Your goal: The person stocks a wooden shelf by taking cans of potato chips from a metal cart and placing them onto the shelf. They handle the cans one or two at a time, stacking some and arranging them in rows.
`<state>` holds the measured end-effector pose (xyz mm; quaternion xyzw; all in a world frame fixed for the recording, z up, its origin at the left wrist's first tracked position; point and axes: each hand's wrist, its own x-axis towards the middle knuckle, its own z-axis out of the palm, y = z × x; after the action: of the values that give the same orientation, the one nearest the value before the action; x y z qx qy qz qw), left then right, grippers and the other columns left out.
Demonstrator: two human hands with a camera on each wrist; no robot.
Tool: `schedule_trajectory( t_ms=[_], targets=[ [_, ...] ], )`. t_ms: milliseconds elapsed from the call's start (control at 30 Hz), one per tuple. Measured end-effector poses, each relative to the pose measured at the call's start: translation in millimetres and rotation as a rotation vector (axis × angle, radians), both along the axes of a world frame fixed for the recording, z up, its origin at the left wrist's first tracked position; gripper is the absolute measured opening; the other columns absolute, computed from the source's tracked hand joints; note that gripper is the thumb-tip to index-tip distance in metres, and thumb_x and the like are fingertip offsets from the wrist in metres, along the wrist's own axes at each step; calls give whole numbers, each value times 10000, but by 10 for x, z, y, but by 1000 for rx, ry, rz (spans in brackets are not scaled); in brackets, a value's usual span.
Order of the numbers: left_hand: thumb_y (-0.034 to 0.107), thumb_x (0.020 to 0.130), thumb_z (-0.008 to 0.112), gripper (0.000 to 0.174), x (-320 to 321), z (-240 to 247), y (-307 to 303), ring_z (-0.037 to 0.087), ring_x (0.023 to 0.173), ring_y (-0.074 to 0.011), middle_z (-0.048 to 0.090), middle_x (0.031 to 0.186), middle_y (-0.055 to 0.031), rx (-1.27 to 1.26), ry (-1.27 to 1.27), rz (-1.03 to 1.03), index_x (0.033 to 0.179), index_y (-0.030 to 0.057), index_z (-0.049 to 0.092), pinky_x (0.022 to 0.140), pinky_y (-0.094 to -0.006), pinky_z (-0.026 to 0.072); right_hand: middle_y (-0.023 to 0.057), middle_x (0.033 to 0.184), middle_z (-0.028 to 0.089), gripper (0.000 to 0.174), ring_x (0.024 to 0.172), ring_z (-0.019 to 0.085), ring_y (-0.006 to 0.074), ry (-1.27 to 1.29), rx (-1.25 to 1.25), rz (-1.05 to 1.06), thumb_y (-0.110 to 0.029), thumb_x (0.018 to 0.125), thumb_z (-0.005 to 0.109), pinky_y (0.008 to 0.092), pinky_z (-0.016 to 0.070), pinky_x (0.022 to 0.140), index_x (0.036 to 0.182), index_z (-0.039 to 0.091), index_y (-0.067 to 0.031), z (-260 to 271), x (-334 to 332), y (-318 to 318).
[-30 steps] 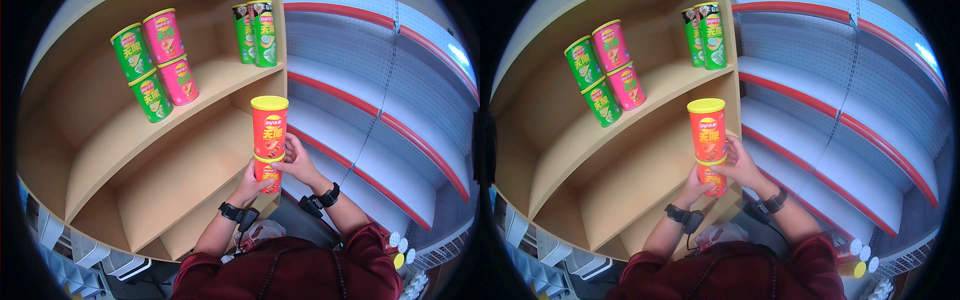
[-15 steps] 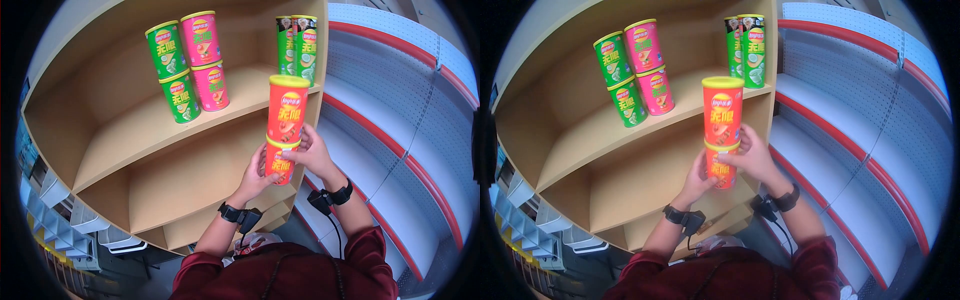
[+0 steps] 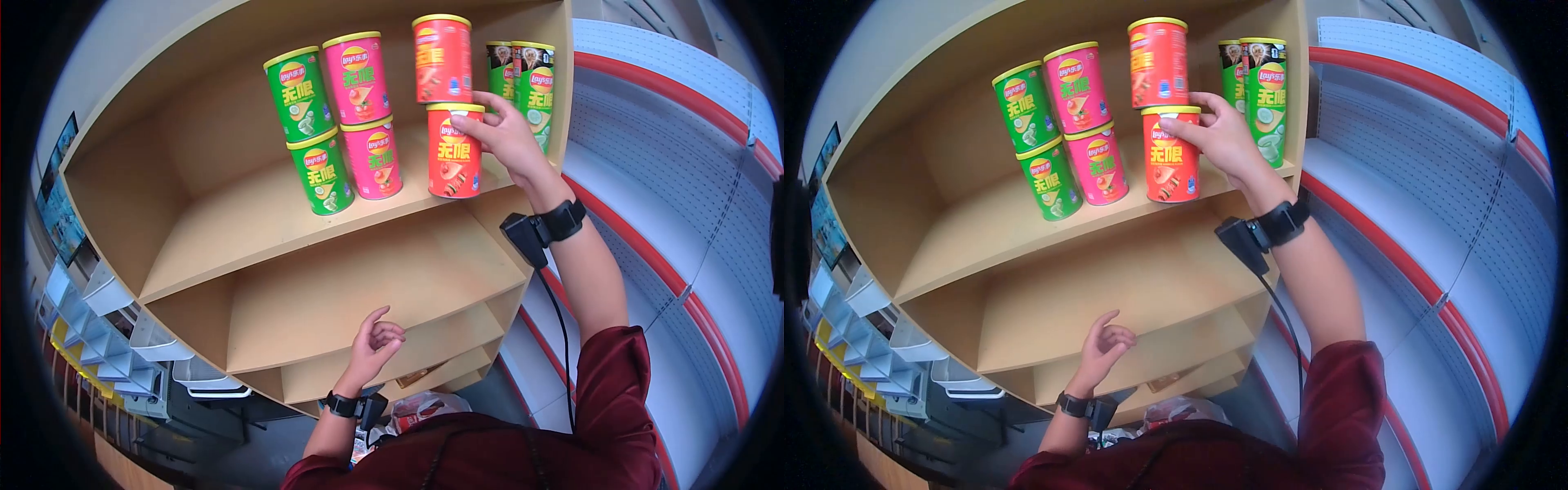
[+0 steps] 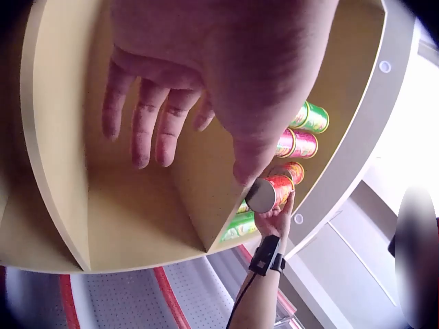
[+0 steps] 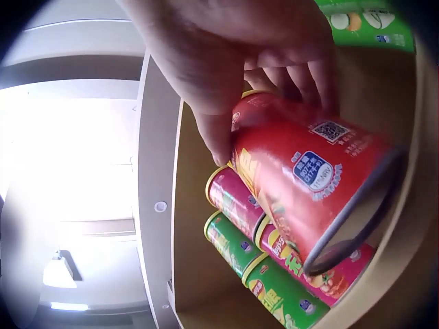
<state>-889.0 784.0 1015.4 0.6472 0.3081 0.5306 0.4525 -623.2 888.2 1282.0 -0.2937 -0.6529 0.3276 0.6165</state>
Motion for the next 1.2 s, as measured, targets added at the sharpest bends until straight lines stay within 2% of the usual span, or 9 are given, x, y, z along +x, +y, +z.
schedule_trajectory(
  t_ms=[233,367,600,733,833,967,1033,1067,1200],
  targets=[
    [-16,813,611,611,-120,147,-65,588,897,-156,571,990,-103,-15,-50,95,1340,49,310,822,-276,473,163,1066,594,716,965,581,182,42,-3,73,-194,731,762,287,481,824,1284,359,17,35,-73,304],
    [35,743,688,617,-221,682,-428,592,917,-188,591,964,-108,290,281,263,1286,12,395,857,-323,465,167,1073,594,757,998,575,197,131,158,19,-116,711,764,290,475,850,1314,318,-9,-136,222,106],
    [38,722,686,581,-284,252,-342,583,963,-203,589,965,-100,129,208,302,1245,-5,437,864,-320,455,120,1083,596,840,1024,588,208,309,118,163,-35,657,784,317,487,863,1326,276,-38,-645,204,-603],
    [208,692,779,743,105,442,-197,496,1123,-240,491,1199,-136,201,-32,130,1282,-5,382,929,-356,414,79,1293,399,884,1127,487,193,-78,160,396,-120,616,828,330,428,938,1327,307,-59,-1119,-354,-706],
    [236,609,850,810,126,338,-213,500,1106,-204,495,1202,-104,31,-35,103,1240,6,396,928,-362,425,82,1246,444,864,1122,487,197,-242,-68,565,-187,640,821,319,425,928,1326,312,-63,-1233,-671,-885],
    [177,611,846,731,20,222,-237,550,1023,-184,540,1125,-90,98,-54,245,1180,14,418,872,-332,467,86,1165,510,811,1046,526,180,-291,337,268,-231,651,815,327,453,866,1295,356,-51,-1140,-757,-564],
    [172,607,847,736,-72,209,-230,552,1020,-185,541,1121,-93,84,-73,259,1179,15,411,873,-334,468,59,1106,527,615,1000,549,178,-153,55,25,-205,715,762,337,475,818,1221,448,-56,-646,-594,-420],
    [166,604,847,740,-123,206,-236,554,1017,-187,542,1117,-96,58,-89,221,1177,17,403,873,-336,468,71,1069,564,490,975,567,185,-190,363,-221,-214,748,727,338,481,817,1153,517,-35,-463,-571,-147],
    [166,603,846,744,-243,194,-280,554,1020,-188,539,1120,-100,60,-83,256,1176,23,392,873,-334,468,110,1168,569,439,1001,567,198,-707,363,-432,-271,809,636,312,474,830,1152,548,-12,140,-656,793]
  ],
)
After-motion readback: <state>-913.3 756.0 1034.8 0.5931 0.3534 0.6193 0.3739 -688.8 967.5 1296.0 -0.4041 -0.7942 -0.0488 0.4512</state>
